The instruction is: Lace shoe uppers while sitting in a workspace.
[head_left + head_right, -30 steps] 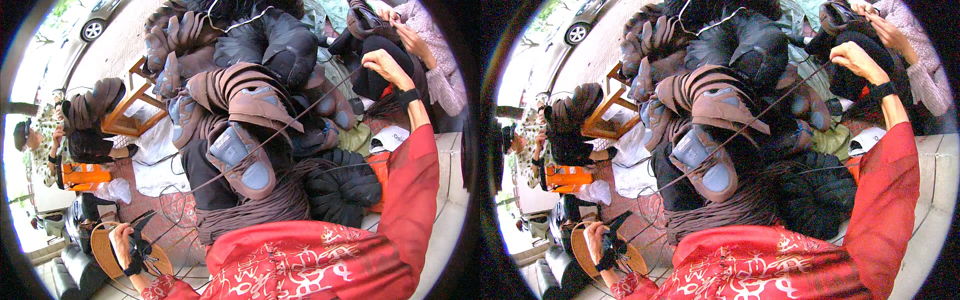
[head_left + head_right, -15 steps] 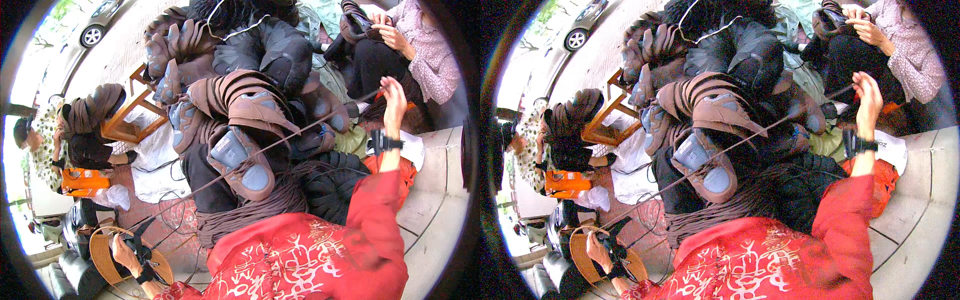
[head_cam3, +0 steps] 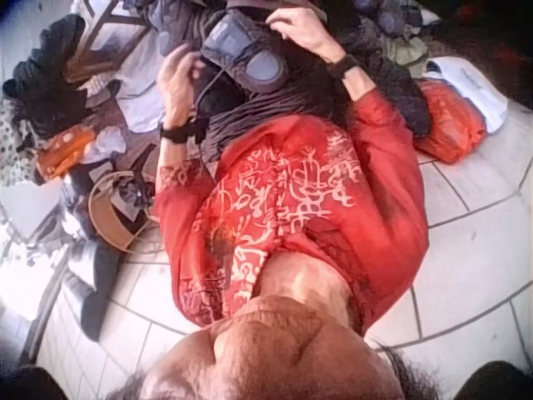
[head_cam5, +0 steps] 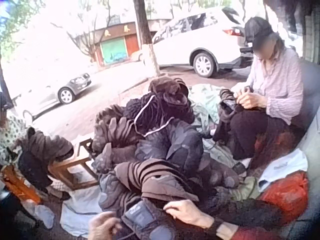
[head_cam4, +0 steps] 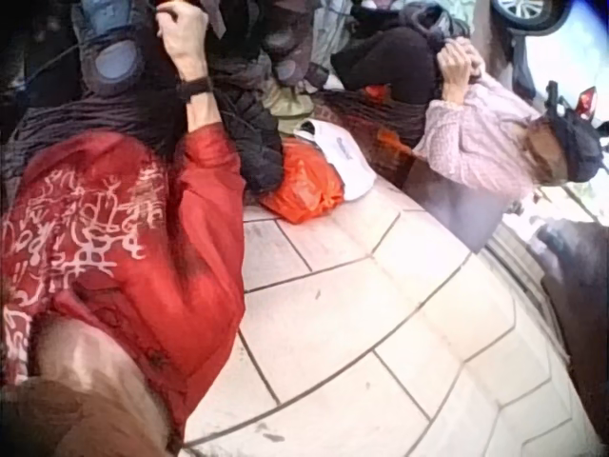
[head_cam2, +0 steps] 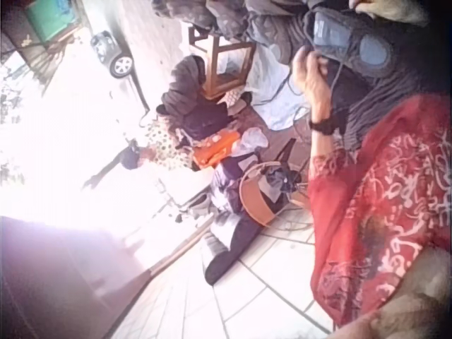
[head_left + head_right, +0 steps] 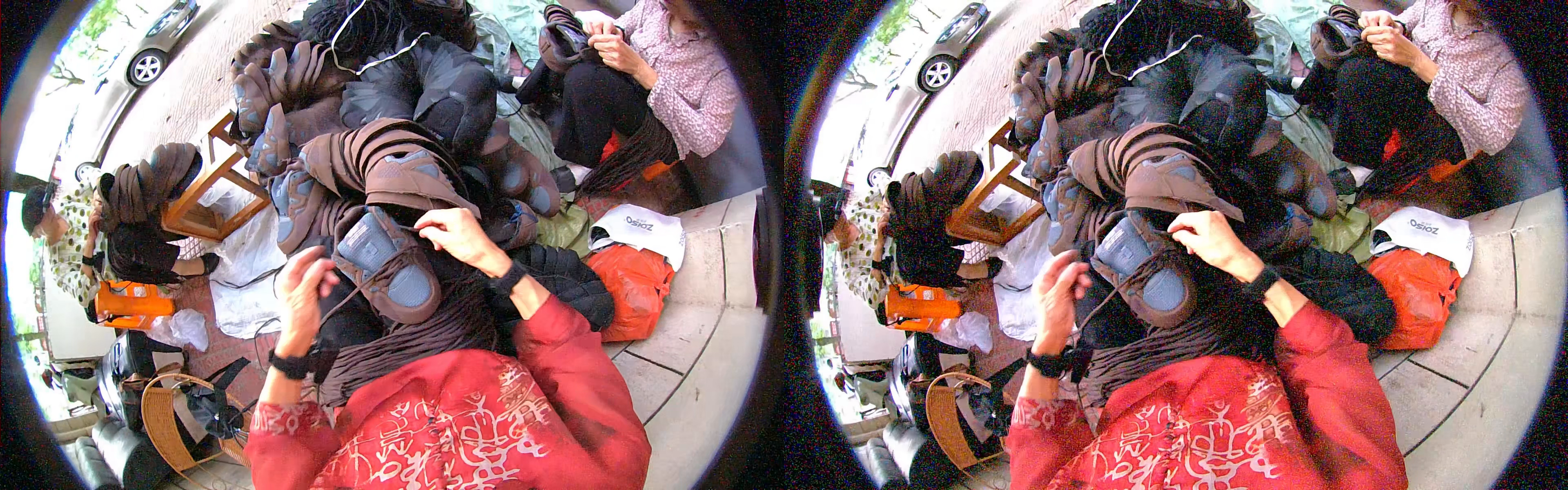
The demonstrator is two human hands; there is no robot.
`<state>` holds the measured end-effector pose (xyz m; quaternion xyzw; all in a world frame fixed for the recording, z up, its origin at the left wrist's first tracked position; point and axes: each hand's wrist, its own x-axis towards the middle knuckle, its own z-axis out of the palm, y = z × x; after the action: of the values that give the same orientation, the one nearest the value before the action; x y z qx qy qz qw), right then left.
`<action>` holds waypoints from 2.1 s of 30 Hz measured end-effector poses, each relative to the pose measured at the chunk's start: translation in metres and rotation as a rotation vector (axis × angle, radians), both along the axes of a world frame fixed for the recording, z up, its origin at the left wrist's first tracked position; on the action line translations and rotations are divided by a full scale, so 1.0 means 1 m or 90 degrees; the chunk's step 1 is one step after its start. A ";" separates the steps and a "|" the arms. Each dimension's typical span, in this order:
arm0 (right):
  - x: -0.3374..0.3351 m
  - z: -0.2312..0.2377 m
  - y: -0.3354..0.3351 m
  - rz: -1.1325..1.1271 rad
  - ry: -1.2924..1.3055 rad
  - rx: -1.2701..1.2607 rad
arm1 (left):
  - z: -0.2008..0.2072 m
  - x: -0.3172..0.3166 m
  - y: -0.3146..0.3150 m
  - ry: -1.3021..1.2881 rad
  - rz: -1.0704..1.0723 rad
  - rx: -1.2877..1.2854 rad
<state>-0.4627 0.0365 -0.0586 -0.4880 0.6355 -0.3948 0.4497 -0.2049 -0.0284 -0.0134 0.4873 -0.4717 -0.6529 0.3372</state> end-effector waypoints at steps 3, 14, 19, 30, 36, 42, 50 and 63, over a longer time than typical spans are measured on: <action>0.008 -0.017 -0.004 0.036 0.014 -0.099 | -0.014 -0.038 -0.004 0.016 -0.057 0.032; 0.011 -0.039 -0.007 0.045 0.033 -0.059 | -0.036 -0.070 -0.005 0.061 -0.146 0.061; 0.008 -0.037 -0.009 0.061 -0.036 -0.025 | -0.031 -0.073 -0.009 -0.023 -0.181 0.062; 0.012 -0.024 -0.022 0.107 0.092 -0.100 | -0.030 -0.075 -0.009 0.001 -0.192 0.083; 0.023 -0.009 -0.019 0.070 0.203 -0.309 | -0.027 -0.023 0.014 -0.047 0.089 -0.061; 0.064 -0.005 -0.028 0.237 0.294 -0.454 | -0.047 0.004 0.043 -0.089 -0.039 0.105; 0.067 -0.010 -0.023 0.272 0.432 -0.414 | -0.049 -0.009 0.040 -0.082 -0.072 0.101; 0.062 -0.014 -0.030 0.328 0.246 -0.344 | -0.050 -0.014 0.044 -0.084 -0.017 0.110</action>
<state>-0.4002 0.0067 -0.0724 -0.7966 0.4386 -0.3231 0.2621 -0.2187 0.0161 -0.0636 0.5500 -0.4411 -0.6623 0.2535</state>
